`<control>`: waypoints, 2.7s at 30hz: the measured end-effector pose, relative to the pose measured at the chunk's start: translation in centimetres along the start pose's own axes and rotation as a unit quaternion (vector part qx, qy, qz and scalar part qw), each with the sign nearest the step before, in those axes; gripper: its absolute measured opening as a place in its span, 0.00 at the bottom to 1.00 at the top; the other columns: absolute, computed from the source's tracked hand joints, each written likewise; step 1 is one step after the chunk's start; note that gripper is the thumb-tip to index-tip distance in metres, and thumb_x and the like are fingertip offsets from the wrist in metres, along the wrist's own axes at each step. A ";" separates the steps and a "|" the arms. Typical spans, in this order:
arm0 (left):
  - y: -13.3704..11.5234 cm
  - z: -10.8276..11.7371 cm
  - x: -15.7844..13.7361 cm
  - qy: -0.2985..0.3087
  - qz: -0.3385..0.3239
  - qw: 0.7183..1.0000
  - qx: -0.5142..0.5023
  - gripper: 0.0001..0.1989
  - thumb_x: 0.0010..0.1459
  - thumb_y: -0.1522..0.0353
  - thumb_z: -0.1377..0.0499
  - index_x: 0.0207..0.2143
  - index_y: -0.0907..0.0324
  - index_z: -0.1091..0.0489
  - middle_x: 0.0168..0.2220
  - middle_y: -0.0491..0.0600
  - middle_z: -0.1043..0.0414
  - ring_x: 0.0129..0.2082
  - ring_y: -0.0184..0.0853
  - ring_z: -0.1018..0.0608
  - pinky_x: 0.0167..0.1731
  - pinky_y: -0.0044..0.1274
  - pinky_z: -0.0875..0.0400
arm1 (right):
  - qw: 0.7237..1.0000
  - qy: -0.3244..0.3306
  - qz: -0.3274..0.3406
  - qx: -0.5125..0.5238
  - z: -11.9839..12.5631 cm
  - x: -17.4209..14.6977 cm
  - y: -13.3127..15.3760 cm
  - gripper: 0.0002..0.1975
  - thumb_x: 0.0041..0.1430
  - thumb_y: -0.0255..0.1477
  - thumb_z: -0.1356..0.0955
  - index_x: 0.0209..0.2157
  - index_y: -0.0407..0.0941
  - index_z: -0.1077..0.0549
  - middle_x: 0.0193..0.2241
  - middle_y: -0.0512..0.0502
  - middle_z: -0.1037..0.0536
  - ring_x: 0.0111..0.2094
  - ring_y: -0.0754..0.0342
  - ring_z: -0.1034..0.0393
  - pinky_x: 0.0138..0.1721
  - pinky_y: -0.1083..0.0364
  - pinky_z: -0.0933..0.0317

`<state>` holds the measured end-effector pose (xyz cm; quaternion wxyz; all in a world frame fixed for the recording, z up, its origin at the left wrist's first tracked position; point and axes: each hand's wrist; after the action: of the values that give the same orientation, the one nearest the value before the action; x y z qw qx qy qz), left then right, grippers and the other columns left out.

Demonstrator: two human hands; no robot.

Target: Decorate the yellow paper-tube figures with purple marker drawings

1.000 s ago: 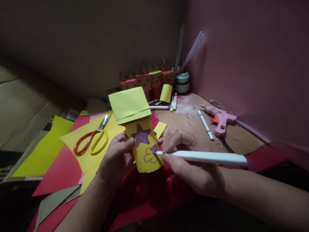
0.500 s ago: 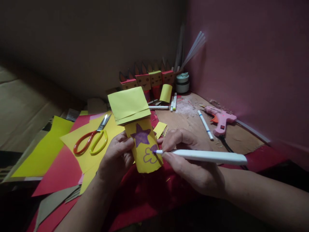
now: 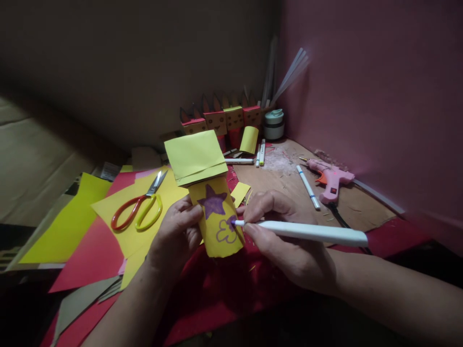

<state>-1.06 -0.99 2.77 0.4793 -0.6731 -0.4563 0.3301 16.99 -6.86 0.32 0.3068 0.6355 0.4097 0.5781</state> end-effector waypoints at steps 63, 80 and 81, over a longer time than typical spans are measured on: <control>0.2 -0.8 -0.2 -0.018 -0.009 1.000 0.007 0.27 0.45 0.65 0.28 0.49 0.65 0.22 0.36 0.57 0.17 0.41 0.51 0.16 0.39 0.33 0.18 | 0.999 -0.021 -0.020 -0.028 -0.4 -0.1 0.0 0.05 0.62 0.29 0.28 0.33 0.49 0.29 0.29 0.49 0.26 0.40 0.49 0.27 0.36 0.53 0.31; 0.2 -0.7 -0.1 -0.017 -0.014 1.000 -0.007 0.22 0.44 0.66 0.27 0.43 0.64 0.21 0.39 0.58 0.17 0.45 0.53 0.17 0.43 0.34 0.19 | 0.999 -0.015 -0.022 -0.030 -0.5 -0.1 0.0 0.04 0.62 0.29 0.29 0.33 0.49 0.29 0.33 0.47 0.24 0.41 0.48 0.27 0.38 0.50 0.30; 0.2 -0.7 -0.1 -0.015 -0.015 1.000 -0.007 0.22 0.44 0.66 0.27 0.44 0.64 0.21 0.38 0.58 0.17 0.44 0.53 0.17 0.42 0.34 0.19 | 0.999 -0.013 -0.022 -0.028 -0.5 -0.1 0.0 0.04 0.62 0.28 0.29 0.34 0.49 0.29 0.33 0.47 0.24 0.41 0.48 0.27 0.39 0.50 0.30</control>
<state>-0.39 -1.31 2.77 0.4724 -0.6645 -0.4760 0.3298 16.45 -7.05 0.36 0.3424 0.6250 0.4026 0.5745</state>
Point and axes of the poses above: each hand's wrist, its own x-axis towards the middle knuckle, its own z-axis out of the back of the hand, y = z × x
